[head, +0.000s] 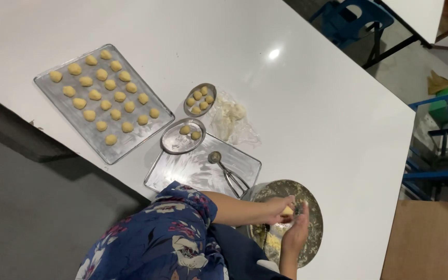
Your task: Forming small balls of dough and placing them on a tray.
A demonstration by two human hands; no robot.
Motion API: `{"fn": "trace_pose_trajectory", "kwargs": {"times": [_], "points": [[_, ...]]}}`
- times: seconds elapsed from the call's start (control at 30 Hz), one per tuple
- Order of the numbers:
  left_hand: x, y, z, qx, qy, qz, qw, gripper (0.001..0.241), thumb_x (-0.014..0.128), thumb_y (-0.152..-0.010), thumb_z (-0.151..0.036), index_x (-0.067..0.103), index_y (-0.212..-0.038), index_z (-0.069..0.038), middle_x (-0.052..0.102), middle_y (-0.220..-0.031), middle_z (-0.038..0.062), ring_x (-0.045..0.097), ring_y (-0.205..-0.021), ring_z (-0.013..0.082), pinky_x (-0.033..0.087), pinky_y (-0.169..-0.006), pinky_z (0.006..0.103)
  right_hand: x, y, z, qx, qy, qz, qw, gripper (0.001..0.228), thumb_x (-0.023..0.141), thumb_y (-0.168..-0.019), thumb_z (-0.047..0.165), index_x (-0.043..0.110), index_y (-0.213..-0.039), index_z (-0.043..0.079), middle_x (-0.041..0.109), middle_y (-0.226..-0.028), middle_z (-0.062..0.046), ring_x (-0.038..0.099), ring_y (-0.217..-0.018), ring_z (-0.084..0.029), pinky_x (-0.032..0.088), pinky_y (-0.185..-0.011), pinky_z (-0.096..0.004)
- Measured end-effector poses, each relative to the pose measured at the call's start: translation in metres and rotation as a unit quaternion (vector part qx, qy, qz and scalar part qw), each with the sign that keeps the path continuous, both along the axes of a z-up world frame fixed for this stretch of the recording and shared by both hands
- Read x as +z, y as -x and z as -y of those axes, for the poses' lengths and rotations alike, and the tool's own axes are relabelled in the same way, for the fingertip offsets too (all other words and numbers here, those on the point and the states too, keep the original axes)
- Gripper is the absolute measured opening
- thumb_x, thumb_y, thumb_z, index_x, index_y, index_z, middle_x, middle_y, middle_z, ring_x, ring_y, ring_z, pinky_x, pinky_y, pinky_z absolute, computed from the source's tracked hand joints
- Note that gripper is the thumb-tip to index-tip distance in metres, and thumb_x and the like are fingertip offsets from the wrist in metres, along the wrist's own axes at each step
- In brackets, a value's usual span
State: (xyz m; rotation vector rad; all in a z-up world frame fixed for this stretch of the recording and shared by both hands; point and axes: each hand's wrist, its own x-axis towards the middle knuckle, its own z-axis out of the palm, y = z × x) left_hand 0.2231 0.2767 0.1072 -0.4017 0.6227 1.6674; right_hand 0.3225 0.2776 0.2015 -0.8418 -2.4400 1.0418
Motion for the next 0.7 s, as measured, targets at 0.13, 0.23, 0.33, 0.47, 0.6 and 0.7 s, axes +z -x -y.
{"fn": "trace_pose_trajectory", "kwargs": {"times": [0.13,0.23,0.33,0.47,0.6,0.7], "points": [[0.005,-0.003,-0.006,-0.024,-0.002,-0.11,0.994,0.027,0.054,-0.109,-0.026,0.052,-0.106,0.0,0.051,-0.081,0.006,0.04,-0.05,0.007,0.035,-0.038,0.0196,0.022,0.01,0.009,-0.13,0.177,-0.058,0.974,0.064,0.01,-0.108,0.038,0.041,-0.149,-0.001,0.048,-0.151,-0.021,0.047,-0.14,-0.029,0.032,-0.123,-0.039],[0.022,-0.005,0.001,-0.114,0.078,-0.449,0.883,0.039,0.045,-0.112,-0.033,0.064,-0.103,-0.001,0.053,-0.077,0.005,0.048,-0.06,0.0141,0.047,-0.056,0.0247,0.006,0.007,0.0,-0.191,0.403,-0.154,0.882,0.065,0.012,-0.11,0.043,0.047,-0.141,-0.002,0.057,-0.132,-0.019,0.061,-0.116,-0.022,0.054,-0.103,-0.032],[0.02,-0.015,0.009,-0.091,-0.002,-0.706,0.703,0.069,0.038,-0.095,-0.065,0.062,-0.103,-0.001,0.062,-0.1,0.017,0.06,-0.085,0.024,0.057,-0.078,0.0365,-0.011,-0.008,-0.018,-0.285,0.551,-0.234,0.749,0.048,0.046,-0.107,0.039,0.046,-0.15,0.018,0.067,-0.12,-0.005,0.073,-0.091,-0.011,0.069,-0.072,-0.021],[0.008,-0.025,0.011,-0.117,-0.005,-0.9,0.42,0.08,0.011,-0.097,-0.066,0.045,-0.147,-0.013,0.059,-0.134,0.013,0.049,-0.134,0.0329,0.021,-0.12,0.0723,0.046,-0.017,0.043,-0.264,0.487,-0.163,0.816,0.046,0.034,-0.11,0.04,0.047,-0.145,0.013,0.063,-0.124,-0.009,0.07,-0.1,-0.015,0.065,-0.079,-0.022],[0.064,-0.017,0.034,-0.1,0.003,-0.762,0.64,0.064,0.041,-0.102,-0.044,0.042,-0.153,-0.006,0.068,-0.126,0.009,0.062,-0.105,0.0241,0.031,-0.115,0.0552,0.084,0.023,0.06,-0.241,0.417,-0.095,0.871,0.05,0.022,-0.113,0.042,0.048,-0.14,0.008,0.06,-0.128,-0.013,0.067,-0.11,-0.018,0.062,-0.087,-0.024],[0.037,-0.008,0.008,-0.139,0.028,-0.563,0.814,0.049,0.032,-0.112,-0.039,0.062,-0.131,-0.005,0.07,-0.111,0.014,0.062,-0.074,0.0176,0.057,-0.071,0.0291,0.007,0.007,-0.017,-0.247,0.37,-0.201,0.873,0.048,0.036,-0.119,0.043,0.049,-0.081,0.017,0.046,-0.055,0.008,0.043,-0.039,-0.003,0.037,-0.034,-0.019]]}}
